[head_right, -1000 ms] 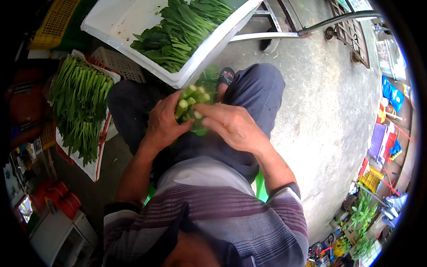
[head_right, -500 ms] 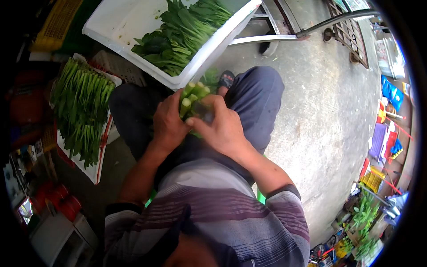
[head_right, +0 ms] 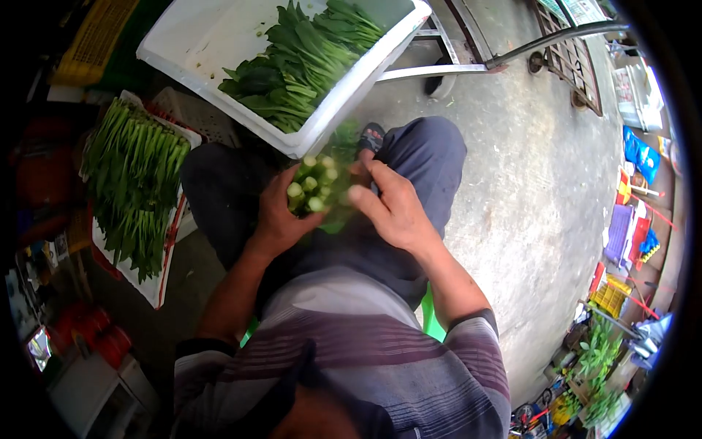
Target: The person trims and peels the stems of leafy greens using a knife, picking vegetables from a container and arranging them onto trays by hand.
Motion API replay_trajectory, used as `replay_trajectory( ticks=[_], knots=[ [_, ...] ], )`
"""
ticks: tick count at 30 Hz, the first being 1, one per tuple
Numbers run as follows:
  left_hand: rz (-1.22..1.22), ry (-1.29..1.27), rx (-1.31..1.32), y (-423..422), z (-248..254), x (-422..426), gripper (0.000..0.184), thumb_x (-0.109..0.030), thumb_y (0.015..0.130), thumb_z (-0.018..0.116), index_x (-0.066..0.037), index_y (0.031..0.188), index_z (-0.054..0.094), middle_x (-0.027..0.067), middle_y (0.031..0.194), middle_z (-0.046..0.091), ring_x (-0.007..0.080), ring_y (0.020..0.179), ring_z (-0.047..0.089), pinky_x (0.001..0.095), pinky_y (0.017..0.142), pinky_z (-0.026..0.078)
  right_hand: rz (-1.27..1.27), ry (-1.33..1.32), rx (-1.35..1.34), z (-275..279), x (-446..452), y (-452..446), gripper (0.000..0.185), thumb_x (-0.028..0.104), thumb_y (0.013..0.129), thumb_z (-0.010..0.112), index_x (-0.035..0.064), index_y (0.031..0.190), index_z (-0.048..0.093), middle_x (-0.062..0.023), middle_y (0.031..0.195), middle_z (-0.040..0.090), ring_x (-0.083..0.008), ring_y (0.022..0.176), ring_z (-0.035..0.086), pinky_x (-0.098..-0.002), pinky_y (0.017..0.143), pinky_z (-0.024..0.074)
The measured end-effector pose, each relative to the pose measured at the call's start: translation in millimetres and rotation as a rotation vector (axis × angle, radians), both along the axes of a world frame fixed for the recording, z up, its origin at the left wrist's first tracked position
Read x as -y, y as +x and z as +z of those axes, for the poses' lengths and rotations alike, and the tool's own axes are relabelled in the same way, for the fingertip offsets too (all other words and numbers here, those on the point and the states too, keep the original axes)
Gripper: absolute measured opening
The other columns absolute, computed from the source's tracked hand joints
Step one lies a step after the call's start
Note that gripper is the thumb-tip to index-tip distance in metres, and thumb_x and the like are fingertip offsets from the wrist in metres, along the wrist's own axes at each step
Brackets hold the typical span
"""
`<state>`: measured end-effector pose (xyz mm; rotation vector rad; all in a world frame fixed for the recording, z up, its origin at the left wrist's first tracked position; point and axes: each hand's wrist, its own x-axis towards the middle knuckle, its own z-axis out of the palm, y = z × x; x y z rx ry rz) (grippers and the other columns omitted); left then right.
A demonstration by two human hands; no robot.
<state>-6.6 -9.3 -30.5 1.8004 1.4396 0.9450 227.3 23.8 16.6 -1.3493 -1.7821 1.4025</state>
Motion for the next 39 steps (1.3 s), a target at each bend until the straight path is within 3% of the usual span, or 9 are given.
replay_trajectory(
  ticks=[5,8,11,15,20,24,25,28,39],
  knots=[
    [-0.109,-0.108,0.179,-6.1,8.3,3.4,0.081,-0.019,0.07,0.086,-0.002,0.139,0.049,0.0194,0.125,0.063,0.0341,0.117,0.062,0.043,0.097,0.05,0.21,0.068,0.024,24.2,-17.3,2.8,0.039,0.023,0.102,0.054,-0.0039,0.13,0.053,-0.019,0.127,0.064,-0.0304,0.109,0.064,-0.0386,0.096,0.0478],
    [-0.175,-0.247,0.41,-9.9,7.2,3.8,0.083,-0.018,0.07,0.088,0.0,0.14,0.048,0.0163,0.128,0.063,0.0265,0.119,0.061,0.0387,0.1,0.049,0.332,0.056,0.087,37.4,-25.0,2.4,0.043,0.025,0.101,0.056,-0.0017,0.134,0.051,-0.0211,0.127,0.063,-0.0354,0.106,0.065,-0.0401,0.092,0.0503],
    [-0.236,-0.377,0.607,-15.0,9.2,2.4,0.075,-0.009,0.069,0.086,0.001,0.134,0.052,0.0062,0.12,0.063,0.015,0.109,0.06,0.0323,0.095,0.05,0.421,0.001,0.151,51.6,-30.7,0.8,0.047,0.027,0.099,0.059,0.0002,0.137,0.049,-0.021,0.122,0.064,-0.037,0.1,0.066,-0.0411,0.086,0.0519],
    [-0.293,-0.475,0.587,-27.6,-5.0,9.4,0.075,-0.011,0.068,0.088,0.0,0.134,0.052,0.0062,0.122,0.063,0.0156,0.11,0.06,0.0324,0.096,0.049,0.436,0.008,0.084,49.7,-31.8,1.6,0.049,0.027,0.097,0.063,0.0002,0.136,0.049,-0.0174,0.108,0.066,-0.0347,0.094,0.065,-0.0405,0.08,0.0511],
    [-0.34,-0.613,0.726,-27.9,0.5,4.1,0.073,-0.015,0.068,0.09,-0.002,0.13,0.055,0.0061,0.122,0.062,0.016,0.109,0.059,0.0328,0.094,0.049,0.284,0.224,-0.092,31.3,-30.5,3.6,0.051,0.023,0.09,0.07,-0.0008,0.133,0.057,-0.0145,0.095,0.062,-0.0306,0.089,0.062,-0.0366,0.079,0.0494],
    [-0.361,-0.605,0.755,-23.5,10.2,0.1,0.074,-0.016,0.067,0.09,-0.002,0.13,0.055,0.0055,0.121,0.061,0.0154,0.11,0.058,0.0327,0.094,0.049,0.315,0.295,0.019,40.9,-25.7,-8.8,0.055,0.017,0.082,0.076,-0.0002,0.132,0.06,-0.0138,0.091,0.059,-0.0287,0.084,0.059,-0.0349,0.078,0.0484],
    [-0.369,-0.614,0.758,-24.6,11.1,0.6,0.075,-0.017,0.067,0.09,-0.002,0.131,0.055,0.0059,0.122,0.06,0.0158,0.111,0.057,0.033,0.095,0.048,0.3,0.435,-0.016,29.0,-23.0,-16.1,0.054,0.017,0.082,0.077,0.0063,0.132,0.061,-0.0113,0.089,0.06,-0.0275,0.07,0.062,-0.0365,0.068,0.0517],
    [-0.301,-0.598,0.828,-26.2,-3.6,15.9,0.078,-0.019,0.067,0.09,-0.002,0.134,0.053,0.0067,0.125,0.059,0.0167,0.114,0.056,0.0338,0.097,0.047,0.271,0.358,0.006,24.3,-13.5,-23.2,0.055,0.018,0.08,0.079,0.0068,0.131,0.062,-0.01,0.088,0.059,-0.0262,0.066,0.06,-0.0369,0.063,0.0506],
    [-0.38,-0.654,0.843,-23.8,0.6,11.7,0.08,-0.023,0.066,0.089,-0.002,0.134,0.052,0.0053,0.123,0.058,0.0161,0.113,0.055,0.0328,0.097,0.047,0.344,0.599,0.029,9.4,-23.5,-19.1,0.052,0.02,0.076,0.081,0.0074,0.124,0.066,-0.0082,0.091,0.058,-0.0266,0.067,0.06,-0.0367,0.06,0.0502]
  ],
)
